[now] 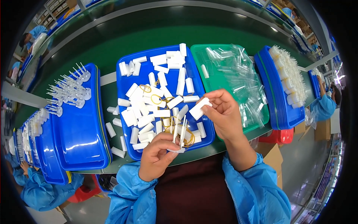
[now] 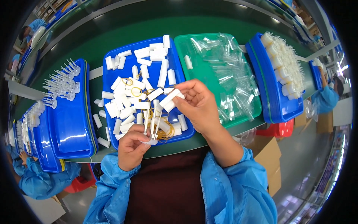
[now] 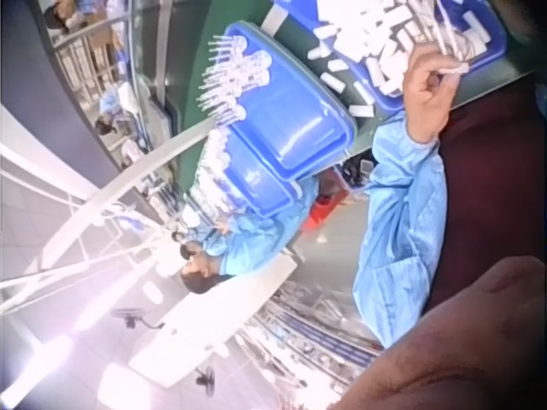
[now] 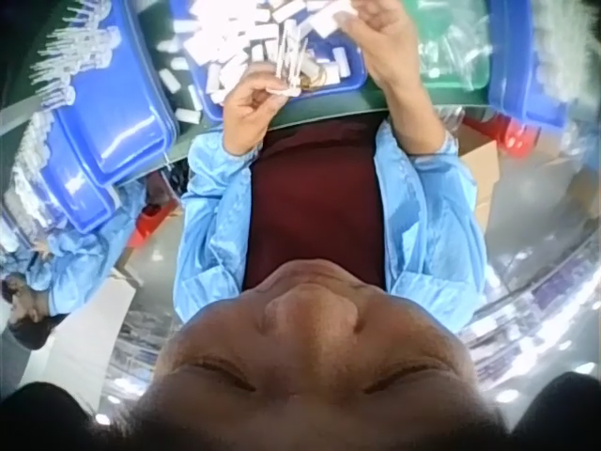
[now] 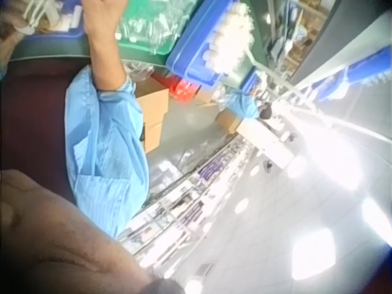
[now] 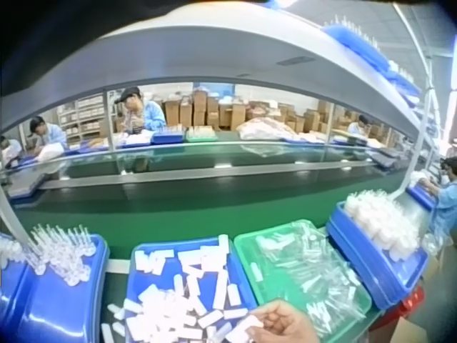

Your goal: The person assembles small white plastic components by hand, securing them in groups using rubber bands.

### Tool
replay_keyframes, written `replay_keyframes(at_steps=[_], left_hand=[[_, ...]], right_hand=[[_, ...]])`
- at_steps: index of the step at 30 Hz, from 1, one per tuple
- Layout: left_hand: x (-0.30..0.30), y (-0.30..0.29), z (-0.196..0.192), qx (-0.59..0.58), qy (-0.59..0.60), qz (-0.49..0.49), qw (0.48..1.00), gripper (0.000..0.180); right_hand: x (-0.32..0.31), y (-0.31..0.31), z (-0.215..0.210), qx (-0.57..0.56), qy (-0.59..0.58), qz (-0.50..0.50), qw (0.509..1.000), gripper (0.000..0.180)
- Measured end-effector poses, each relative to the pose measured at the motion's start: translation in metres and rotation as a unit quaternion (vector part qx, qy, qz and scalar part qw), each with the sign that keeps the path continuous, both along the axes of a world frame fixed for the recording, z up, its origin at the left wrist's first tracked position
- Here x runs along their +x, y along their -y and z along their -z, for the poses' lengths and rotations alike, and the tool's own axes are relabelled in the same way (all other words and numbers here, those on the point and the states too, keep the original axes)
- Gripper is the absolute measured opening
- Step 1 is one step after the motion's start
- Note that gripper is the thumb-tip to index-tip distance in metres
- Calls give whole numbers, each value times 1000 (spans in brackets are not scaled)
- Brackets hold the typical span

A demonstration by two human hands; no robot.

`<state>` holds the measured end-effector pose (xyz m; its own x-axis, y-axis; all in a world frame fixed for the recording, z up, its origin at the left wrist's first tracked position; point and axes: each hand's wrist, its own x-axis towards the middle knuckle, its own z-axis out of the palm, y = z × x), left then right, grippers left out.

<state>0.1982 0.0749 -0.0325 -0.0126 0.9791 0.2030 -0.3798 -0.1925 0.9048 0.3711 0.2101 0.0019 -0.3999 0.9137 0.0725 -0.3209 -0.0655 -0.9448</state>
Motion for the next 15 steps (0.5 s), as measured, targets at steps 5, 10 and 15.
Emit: replay_keyframes(at_steps=[5,10,15], left_hand=[[0,1,6,-1,40,32,999,19],[1,1,6,-35,113,41,992,20],[3,0,5,-53,154,42,986,24]], right_hand=[[-1,2,-1,-14,-10,-25,1000,24],[1,4,-2,-56,-51,-59,995,24],[1,6,0,-60,-66,-78,993,21]])
